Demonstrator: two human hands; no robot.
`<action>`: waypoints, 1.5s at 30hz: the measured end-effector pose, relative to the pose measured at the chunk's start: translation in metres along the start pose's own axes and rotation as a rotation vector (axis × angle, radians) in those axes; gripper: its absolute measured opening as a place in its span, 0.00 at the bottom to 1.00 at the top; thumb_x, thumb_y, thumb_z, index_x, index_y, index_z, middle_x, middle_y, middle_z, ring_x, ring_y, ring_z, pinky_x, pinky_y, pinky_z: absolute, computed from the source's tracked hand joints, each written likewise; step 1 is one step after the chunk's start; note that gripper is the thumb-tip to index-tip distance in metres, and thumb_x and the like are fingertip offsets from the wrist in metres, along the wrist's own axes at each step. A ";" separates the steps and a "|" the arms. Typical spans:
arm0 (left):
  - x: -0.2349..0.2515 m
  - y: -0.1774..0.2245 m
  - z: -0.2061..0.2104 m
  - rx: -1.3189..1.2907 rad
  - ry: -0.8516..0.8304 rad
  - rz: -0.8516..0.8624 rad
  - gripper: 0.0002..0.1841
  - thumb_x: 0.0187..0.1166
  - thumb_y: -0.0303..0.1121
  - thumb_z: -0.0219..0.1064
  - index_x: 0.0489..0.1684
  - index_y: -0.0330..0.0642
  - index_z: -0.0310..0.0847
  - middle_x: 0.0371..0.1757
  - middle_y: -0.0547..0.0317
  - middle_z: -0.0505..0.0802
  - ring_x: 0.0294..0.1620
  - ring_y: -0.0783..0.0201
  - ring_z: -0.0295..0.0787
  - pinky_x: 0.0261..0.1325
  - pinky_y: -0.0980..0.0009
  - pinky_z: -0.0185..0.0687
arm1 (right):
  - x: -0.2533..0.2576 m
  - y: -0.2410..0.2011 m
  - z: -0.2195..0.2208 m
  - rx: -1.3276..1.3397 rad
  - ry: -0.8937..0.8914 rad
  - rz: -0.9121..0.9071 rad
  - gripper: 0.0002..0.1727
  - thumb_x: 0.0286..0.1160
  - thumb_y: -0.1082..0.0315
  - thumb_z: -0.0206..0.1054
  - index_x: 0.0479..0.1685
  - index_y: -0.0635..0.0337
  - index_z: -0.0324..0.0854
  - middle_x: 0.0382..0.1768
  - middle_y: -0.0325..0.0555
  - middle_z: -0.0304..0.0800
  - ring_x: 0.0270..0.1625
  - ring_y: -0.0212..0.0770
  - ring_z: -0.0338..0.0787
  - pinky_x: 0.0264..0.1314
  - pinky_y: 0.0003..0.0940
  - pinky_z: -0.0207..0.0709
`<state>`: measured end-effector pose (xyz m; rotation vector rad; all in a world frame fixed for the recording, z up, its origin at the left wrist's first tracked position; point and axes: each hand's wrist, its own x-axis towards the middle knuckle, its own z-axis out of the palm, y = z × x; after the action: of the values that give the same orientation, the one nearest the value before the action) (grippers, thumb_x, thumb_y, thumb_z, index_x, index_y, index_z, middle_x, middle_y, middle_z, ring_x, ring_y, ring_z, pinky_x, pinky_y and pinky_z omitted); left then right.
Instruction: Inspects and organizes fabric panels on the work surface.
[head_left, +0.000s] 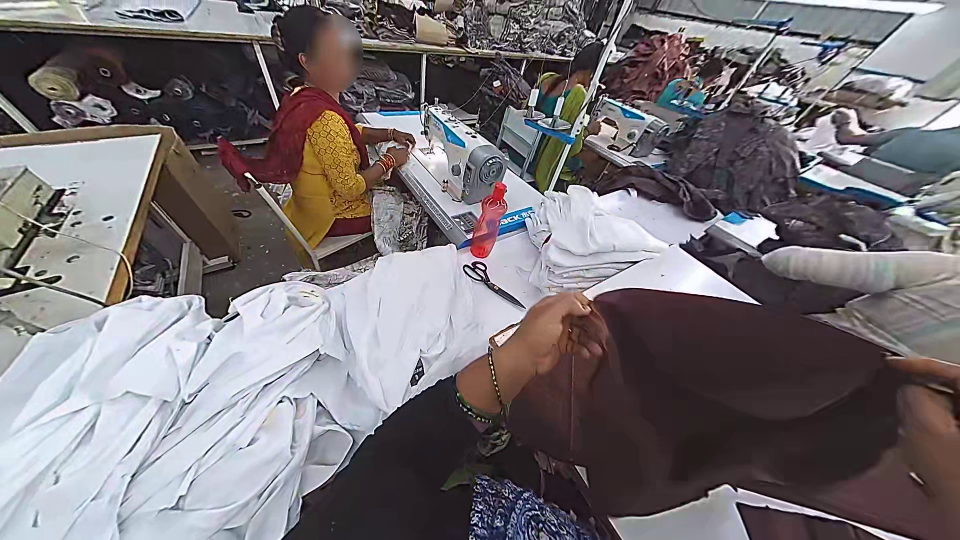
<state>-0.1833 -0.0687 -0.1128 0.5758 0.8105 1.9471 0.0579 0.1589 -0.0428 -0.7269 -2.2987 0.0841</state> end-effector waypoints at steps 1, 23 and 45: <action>-0.005 -0.005 0.004 0.024 -0.059 -0.008 0.15 0.89 0.27 0.38 0.36 0.45 0.70 0.20 0.66 0.87 0.18 0.75 0.84 0.23 0.80 0.80 | -0.004 -0.009 0.002 -0.011 0.021 -0.060 0.18 0.78 0.78 0.51 0.52 0.82 0.84 0.48 0.80 0.88 0.53 0.69 0.89 0.61 0.59 0.76; 0.035 -0.030 -0.099 0.078 0.332 0.023 0.18 0.86 0.25 0.40 0.24 0.48 0.70 0.18 0.67 0.83 0.21 0.75 0.81 0.28 0.78 0.80 | -0.034 0.046 0.015 0.150 -0.145 0.450 0.13 0.82 0.72 0.66 0.58 0.71 0.83 0.47 0.66 0.90 0.48 0.60 0.89 0.57 0.61 0.79; -0.028 -0.039 -0.006 0.177 -0.464 0.443 0.25 0.62 0.46 0.84 0.60 0.67 0.85 0.50 0.83 0.96 0.50 0.84 0.92 0.56 0.80 0.89 | -0.073 -0.134 -0.073 0.327 0.303 -0.589 0.09 0.85 0.71 0.63 0.48 0.61 0.89 0.51 0.39 0.94 0.60 0.25 0.90 0.64 0.21 0.83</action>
<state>-0.1518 -0.0814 -0.1480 1.3498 0.5900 2.0151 0.0845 -0.0023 0.0013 0.1101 -2.0472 0.0677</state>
